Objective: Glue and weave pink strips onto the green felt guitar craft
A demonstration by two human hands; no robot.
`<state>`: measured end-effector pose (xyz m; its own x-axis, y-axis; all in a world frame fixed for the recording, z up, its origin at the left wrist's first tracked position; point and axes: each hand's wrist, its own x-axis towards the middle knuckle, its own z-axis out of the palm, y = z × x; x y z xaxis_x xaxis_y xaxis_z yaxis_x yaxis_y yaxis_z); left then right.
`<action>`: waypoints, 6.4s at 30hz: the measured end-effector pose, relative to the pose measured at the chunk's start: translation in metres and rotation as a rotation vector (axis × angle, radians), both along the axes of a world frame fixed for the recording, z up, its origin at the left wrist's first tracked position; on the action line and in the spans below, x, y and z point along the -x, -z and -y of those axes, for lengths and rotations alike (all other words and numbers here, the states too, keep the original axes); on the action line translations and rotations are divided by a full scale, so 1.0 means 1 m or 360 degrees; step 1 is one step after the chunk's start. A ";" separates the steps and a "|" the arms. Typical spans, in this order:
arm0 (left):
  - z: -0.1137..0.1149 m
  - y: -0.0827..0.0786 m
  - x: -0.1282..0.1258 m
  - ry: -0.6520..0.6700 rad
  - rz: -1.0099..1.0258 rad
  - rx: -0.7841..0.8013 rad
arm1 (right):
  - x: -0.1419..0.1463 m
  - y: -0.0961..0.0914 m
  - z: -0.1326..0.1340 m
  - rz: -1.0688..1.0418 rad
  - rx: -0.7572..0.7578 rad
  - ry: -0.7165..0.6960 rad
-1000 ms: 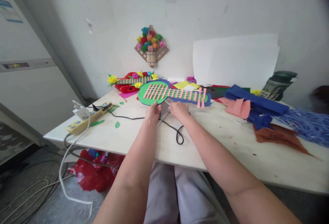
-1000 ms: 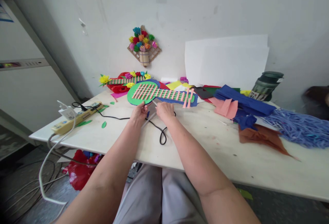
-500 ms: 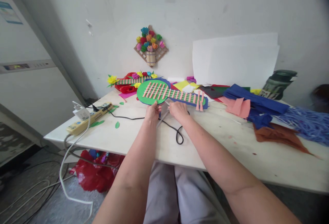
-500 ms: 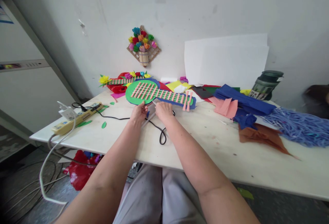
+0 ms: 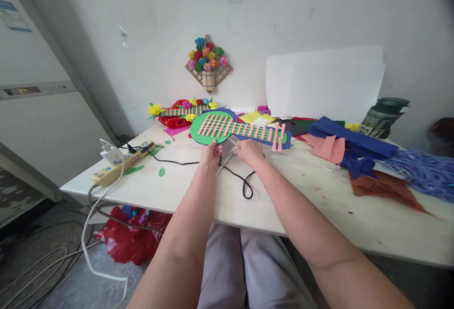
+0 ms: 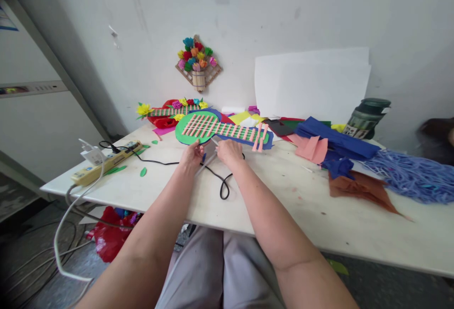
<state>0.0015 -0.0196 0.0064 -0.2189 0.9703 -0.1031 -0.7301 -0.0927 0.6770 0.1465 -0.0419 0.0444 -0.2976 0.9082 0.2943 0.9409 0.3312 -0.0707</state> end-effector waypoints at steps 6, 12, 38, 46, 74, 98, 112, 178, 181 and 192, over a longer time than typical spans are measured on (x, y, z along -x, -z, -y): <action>0.002 -0.002 -0.002 0.0043 -0.0089 -0.0023 | 0.007 -0.001 0.002 0.0066 -0.0031 0.0004; 0.005 -0.004 -0.002 0.0038 -0.0106 -0.0074 | 0.015 -0.002 0.006 0.0127 -0.0053 -0.0041; 0.001 -0.002 0.001 -0.0014 -0.0009 0.0041 | -0.001 -0.007 0.009 0.0104 -0.0018 -0.0092; 0.000 -0.001 0.001 -0.0002 -0.0026 0.0038 | 0.002 -0.007 0.009 0.0131 -0.0022 -0.0116; 0.002 -0.002 0.002 -0.0020 -0.0040 0.0022 | 0.003 -0.002 0.008 0.0154 -0.0102 -0.0156; 0.003 -0.001 0.001 -0.0007 -0.0059 -0.0014 | 0.003 -0.006 0.011 0.0166 -0.0023 -0.0098; 0.002 0.000 0.001 -0.0057 -0.0086 0.0007 | 0.007 -0.006 0.013 0.0123 -0.0022 -0.0080; 0.003 -0.001 -0.001 -0.0005 -0.0167 -0.0146 | 0.005 0.006 0.002 -0.0052 -0.0070 0.0122; 0.003 -0.001 -0.001 -0.0016 -0.0143 -0.0132 | 0.003 0.006 0.001 -0.0034 -0.0093 0.0152; 0.003 -0.001 -0.002 -0.0014 -0.0206 -0.0114 | 0.002 0.006 -0.005 -0.0068 -0.0069 0.0155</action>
<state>0.0034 -0.0227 0.0071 -0.2343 0.9722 -0.0041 -0.6359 -0.1501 0.7571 0.1448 -0.0370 0.0380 -0.1946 0.9184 0.3446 0.9652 0.2418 -0.0992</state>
